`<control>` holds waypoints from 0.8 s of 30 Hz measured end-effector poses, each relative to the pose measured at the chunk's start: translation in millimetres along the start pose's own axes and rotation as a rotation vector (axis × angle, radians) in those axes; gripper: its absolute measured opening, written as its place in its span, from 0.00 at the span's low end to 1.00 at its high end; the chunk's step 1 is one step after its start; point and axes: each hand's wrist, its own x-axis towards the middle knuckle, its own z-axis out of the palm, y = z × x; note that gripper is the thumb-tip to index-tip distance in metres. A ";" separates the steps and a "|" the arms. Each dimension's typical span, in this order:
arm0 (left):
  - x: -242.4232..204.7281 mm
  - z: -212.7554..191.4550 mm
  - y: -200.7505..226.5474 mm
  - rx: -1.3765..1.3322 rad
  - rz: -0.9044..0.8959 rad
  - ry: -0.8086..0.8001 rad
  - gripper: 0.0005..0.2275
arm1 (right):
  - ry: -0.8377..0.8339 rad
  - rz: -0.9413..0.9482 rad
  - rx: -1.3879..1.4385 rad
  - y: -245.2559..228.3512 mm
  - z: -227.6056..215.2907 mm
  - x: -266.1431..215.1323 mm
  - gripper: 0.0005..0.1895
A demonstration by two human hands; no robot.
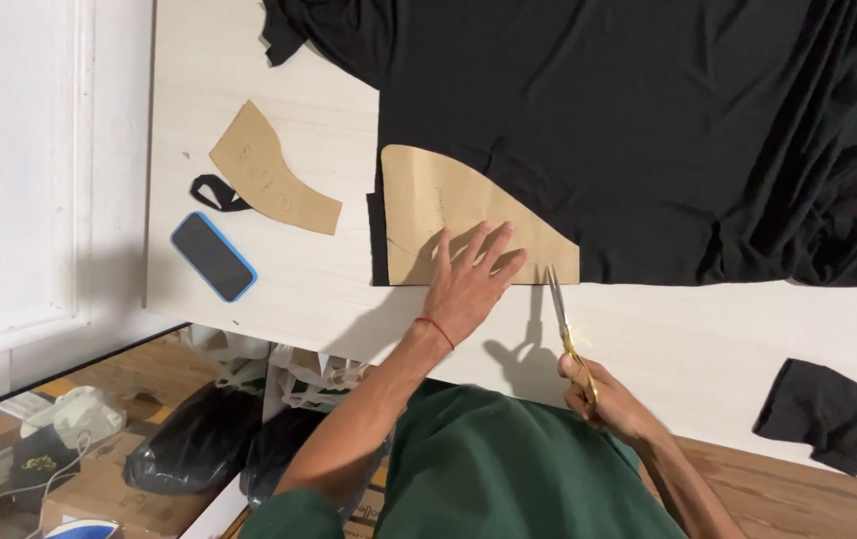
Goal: The person places a paper pattern on a black fabric, then uses gold-handled scissors to cut the fabric along the pattern's edge. After cutting, the person removes the pattern and folds the cut fabric piece on the table.
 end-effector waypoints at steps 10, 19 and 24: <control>-1.2 -15.3 -29.1 -0.175 0.024 -0.109 0.29 | 0.004 0.021 0.017 13.5 -1.5 8.0 0.34; -24.3 26.9 -145.7 -0.349 0.113 -0.100 0.27 | -0.048 -0.070 0.002 20.7 -6.8 9.8 0.35; -22.1 31.6 -156.4 -0.370 0.094 -0.127 0.21 | -0.078 -0.106 0.003 15.7 -4.7 5.2 0.33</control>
